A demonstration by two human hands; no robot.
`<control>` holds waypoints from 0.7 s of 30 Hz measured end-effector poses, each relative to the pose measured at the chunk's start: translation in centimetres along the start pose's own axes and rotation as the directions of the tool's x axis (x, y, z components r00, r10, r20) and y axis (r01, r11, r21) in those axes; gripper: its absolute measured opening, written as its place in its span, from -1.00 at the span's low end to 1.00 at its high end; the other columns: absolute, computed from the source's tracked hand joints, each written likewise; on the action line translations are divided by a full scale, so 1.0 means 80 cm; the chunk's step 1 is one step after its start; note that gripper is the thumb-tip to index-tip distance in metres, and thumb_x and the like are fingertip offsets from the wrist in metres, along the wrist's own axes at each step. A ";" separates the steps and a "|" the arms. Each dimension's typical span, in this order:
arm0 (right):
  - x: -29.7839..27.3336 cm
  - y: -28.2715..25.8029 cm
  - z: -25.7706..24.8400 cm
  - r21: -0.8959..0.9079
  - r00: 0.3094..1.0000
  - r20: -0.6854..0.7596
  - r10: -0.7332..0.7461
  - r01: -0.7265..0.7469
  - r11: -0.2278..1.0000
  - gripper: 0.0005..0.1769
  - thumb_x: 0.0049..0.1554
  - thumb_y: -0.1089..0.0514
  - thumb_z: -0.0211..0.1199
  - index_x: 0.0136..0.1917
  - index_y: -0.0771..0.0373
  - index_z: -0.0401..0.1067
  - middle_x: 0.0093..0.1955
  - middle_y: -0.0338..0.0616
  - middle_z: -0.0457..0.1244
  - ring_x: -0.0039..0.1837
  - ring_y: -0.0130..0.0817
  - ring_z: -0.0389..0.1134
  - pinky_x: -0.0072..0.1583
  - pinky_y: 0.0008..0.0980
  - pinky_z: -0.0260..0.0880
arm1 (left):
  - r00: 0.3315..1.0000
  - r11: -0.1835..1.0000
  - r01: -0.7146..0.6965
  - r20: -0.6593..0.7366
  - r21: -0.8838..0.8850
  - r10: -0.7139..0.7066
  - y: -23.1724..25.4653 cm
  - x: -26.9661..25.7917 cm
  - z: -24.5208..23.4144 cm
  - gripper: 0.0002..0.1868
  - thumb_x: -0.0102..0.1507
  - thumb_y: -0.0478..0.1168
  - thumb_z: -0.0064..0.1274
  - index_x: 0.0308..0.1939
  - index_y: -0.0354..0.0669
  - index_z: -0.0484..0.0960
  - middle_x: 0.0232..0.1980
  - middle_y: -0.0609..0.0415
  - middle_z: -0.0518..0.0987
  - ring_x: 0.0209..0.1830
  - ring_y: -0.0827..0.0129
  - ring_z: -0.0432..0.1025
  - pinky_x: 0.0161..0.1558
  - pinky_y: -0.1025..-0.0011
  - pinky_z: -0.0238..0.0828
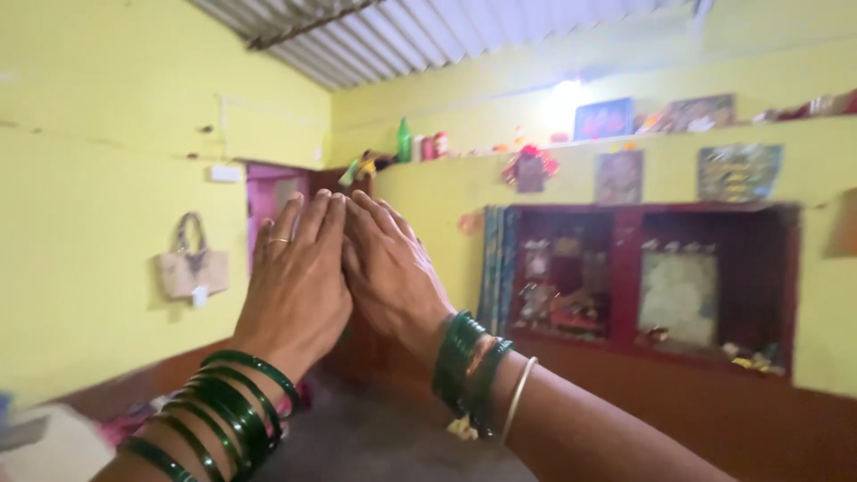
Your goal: The person repeatedly picks up small items from a shelf and places them into a plastic basket on a bed. Items handled include a black pouch, a metal object, a plastic-wrapped item, and a small container. The person moves between the shelf and the basket multiple times.
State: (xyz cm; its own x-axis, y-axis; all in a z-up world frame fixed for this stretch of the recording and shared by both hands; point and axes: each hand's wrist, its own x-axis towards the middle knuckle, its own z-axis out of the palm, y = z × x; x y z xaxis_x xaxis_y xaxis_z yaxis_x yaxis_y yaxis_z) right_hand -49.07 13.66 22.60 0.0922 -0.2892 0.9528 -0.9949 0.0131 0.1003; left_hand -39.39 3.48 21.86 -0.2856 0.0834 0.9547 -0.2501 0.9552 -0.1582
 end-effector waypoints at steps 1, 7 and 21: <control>0.004 0.022 -0.028 -0.036 1.000 -0.001 -0.008 0.008 0.999 -0.44 0.28 0.10 0.03 0.49 0.37 0.22 0.57 0.20 0.09 0.58 0.17 0.06 0.53 -0.03 0.05 | 1.000 0.999 0.001 -0.011 -0.041 -0.001 0.026 0.021 0.011 -0.30 0.19 -0.31 -0.09 0.45 -0.33 0.24 0.52 -0.19 0.23 0.54 -0.12 0.03 0.45 -0.11 -0.14; 0.020 0.133 -0.163 -0.254 0.996 0.005 -0.094 0.092 0.963 -0.42 0.28 0.09 0.03 0.50 0.40 0.19 0.56 0.24 0.08 0.59 0.18 0.04 0.52 0.01 0.04 | 0.992 0.988 -0.057 -0.120 -0.146 0.040 0.150 0.122 0.077 -0.33 0.24 -0.29 -0.09 0.46 -0.32 0.23 0.53 -0.19 0.22 0.57 -0.10 -0.02 0.48 -0.10 -0.18; 0.007 0.329 -0.260 -0.368 0.990 -0.034 -0.135 0.114 0.923 -0.43 0.32 0.07 0.01 0.51 0.37 0.19 0.54 0.25 0.11 0.55 0.24 0.09 0.50 0.03 0.13 | 0.980 0.985 -0.116 -0.179 -0.130 0.091 0.282 0.232 0.240 -0.29 0.21 -0.38 -0.15 0.48 -0.38 0.19 0.53 -0.24 0.22 0.60 -0.06 -0.05 0.51 -0.10 -0.26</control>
State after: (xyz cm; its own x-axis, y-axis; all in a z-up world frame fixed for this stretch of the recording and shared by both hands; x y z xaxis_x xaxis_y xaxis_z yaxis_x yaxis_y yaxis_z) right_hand -74.36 33.78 31.74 0.2275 -0.2560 0.9395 -0.8924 0.3314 0.3063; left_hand -68.10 21.11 31.17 -0.1365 0.2197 0.9660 -0.0927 0.9680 -0.2333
